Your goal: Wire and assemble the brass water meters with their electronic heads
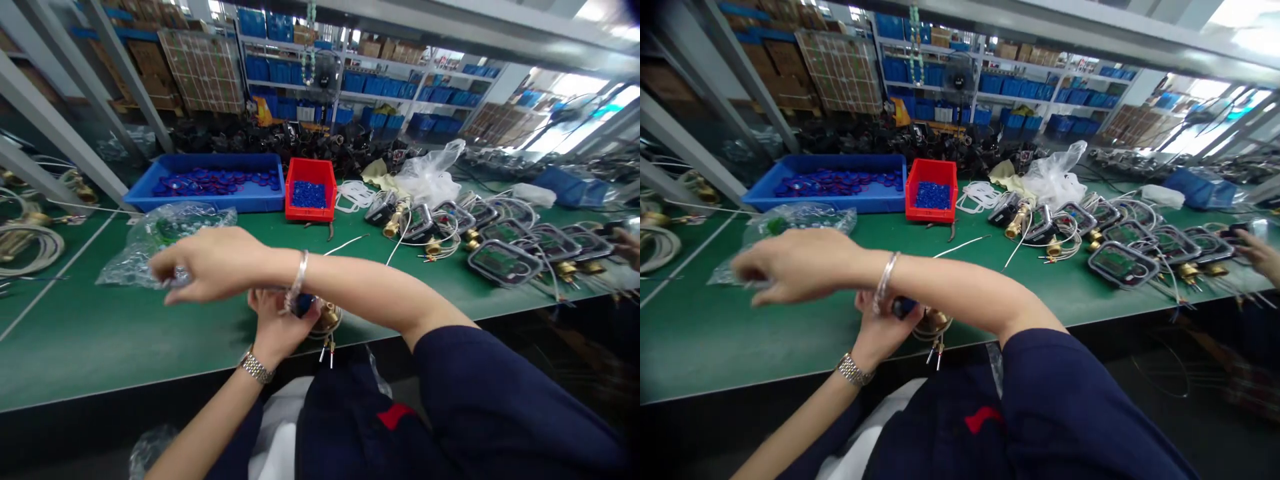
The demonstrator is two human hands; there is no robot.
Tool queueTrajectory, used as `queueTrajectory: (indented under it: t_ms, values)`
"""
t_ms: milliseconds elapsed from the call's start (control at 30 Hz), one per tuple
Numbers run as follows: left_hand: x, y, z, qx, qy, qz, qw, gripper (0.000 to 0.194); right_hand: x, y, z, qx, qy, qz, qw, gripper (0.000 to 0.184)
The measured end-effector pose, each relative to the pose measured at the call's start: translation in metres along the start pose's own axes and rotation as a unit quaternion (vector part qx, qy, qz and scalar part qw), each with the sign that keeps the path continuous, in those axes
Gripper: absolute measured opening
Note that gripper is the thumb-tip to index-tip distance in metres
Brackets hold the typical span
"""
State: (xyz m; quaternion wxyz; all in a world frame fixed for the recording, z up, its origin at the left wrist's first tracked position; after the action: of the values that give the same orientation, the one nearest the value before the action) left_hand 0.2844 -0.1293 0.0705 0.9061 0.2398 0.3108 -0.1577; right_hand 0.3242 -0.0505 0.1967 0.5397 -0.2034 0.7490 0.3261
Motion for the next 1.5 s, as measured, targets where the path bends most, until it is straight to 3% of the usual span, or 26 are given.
queueTrajectory:
  t_ms: [33, 100, 167, 233, 367, 467, 533, 633, 733, 867, 1033, 1100, 1167, 1300, 1400, 1500]
  values:
    - [-0.001, 0.0, 0.001, -0.002, 0.006, 0.009, 1.0, 0.022, 0.003, 0.011, 0.028, 0.071, 0.047, -0.037, 0.996, 0.023]
    - [-0.004, 0.0, 0.004, -0.002, 0.013, 0.024, 1.0, 0.018, 0.01, 0.004, 0.083, 0.163, 0.052, -0.052, 0.984, 0.021]
    - [-0.005, 0.0, 0.008, 0.0, 0.012, 0.024, 1.0, 0.015, 0.02, -0.039, 0.126, 0.247, 0.053, -0.056, 0.966, 0.019]
    - [-0.005, 0.001, 0.009, -0.002, 0.013, 0.021, 1.0, 0.014, 0.032, -0.102, 0.148, 0.32, 0.052, -0.063, 0.944, 0.022]
    - [-0.005, -0.001, 0.007, 0.003, 0.013, 0.006, 1.0, 0.013, 0.052, -0.219, 0.136, 0.421, 0.03, -0.039, 0.906, 0.026]
    - [-0.013, 0.001, 0.0, 0.027, 0.007, -0.03, 0.999, 0.019, 0.057, -0.254, 0.113, 0.431, 0.005, 0.018, 0.902, 0.039]
    - [-0.022, 0.005, -0.007, 0.064, -0.012, -0.099, 0.993, 0.036, 0.054, -0.255, 0.104, 0.389, 0.001, 0.041, 0.92, 0.04]
    - [-0.034, 0.012, -0.016, 0.112, -0.035, -0.193, 0.974, 0.053, 0.05, -0.245, 0.101, 0.279, 0.025, 0.023, 0.96, 0.034]
    - [-0.035, 0.017, -0.017, 0.108, -0.02, -0.174, 0.978, 0.047, 0.052, -0.239, 0.099, 0.218, 0.04, 0.008, 0.975, 0.038]
    - [-0.025, 0.012, -0.009, 0.093, 0.017, -0.12, 0.988, 0.042, 0.057, -0.25, 0.069, 0.272, 0.004, 0.048, 0.961, 0.042]
    - [-0.017, -0.001, -0.001, 0.102, 0.055, -0.058, 0.992, 0.036, 0.057, -0.272, -0.009, 0.418, -0.07, 0.105, 0.9, 0.037]
    - [-0.016, -0.003, -0.002, 0.124, 0.059, -0.057, 0.989, 0.035, 0.057, -0.275, -0.023, 0.442, -0.076, 0.132, 0.884, 0.031]
    - [-0.016, -0.001, -0.006, 0.144, 0.056, -0.078, 0.985, 0.036, 0.052, -0.273, -0.02, 0.395, -0.108, 0.151, 0.9, 0.029]
    - [-0.022, 0.008, -0.017, 0.145, 0.061, -0.112, 0.981, 0.04, 0.042, -0.26, 0.008, 0.263, -0.197, 0.179, 0.927, 0.029]
    - [-0.03, 0.011, -0.032, 0.127, 0.09, -0.105, 0.982, 0.042, 0.043, -0.244, 0.019, 0.255, -0.123, 0.216, 0.934, 0.028]
    - [-0.04, 0.009, -0.05, 0.129, 0.125, -0.091, 0.98, 0.045, 0.047, -0.23, 0.024, 0.327, 0.025, 0.23, 0.916, 0.034]
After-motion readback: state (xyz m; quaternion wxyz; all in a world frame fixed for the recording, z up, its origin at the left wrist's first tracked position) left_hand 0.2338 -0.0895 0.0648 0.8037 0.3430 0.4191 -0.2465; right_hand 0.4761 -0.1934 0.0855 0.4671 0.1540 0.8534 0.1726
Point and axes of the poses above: each hand's wrist, its own y-axis towards the middle knuckle, its own x-axis out of the palm, z = x × y, the point moved 1 cm from there along y, towards the middle knuckle, and after that the axes turned 8 degrees about -y, right-handed, at the moved point
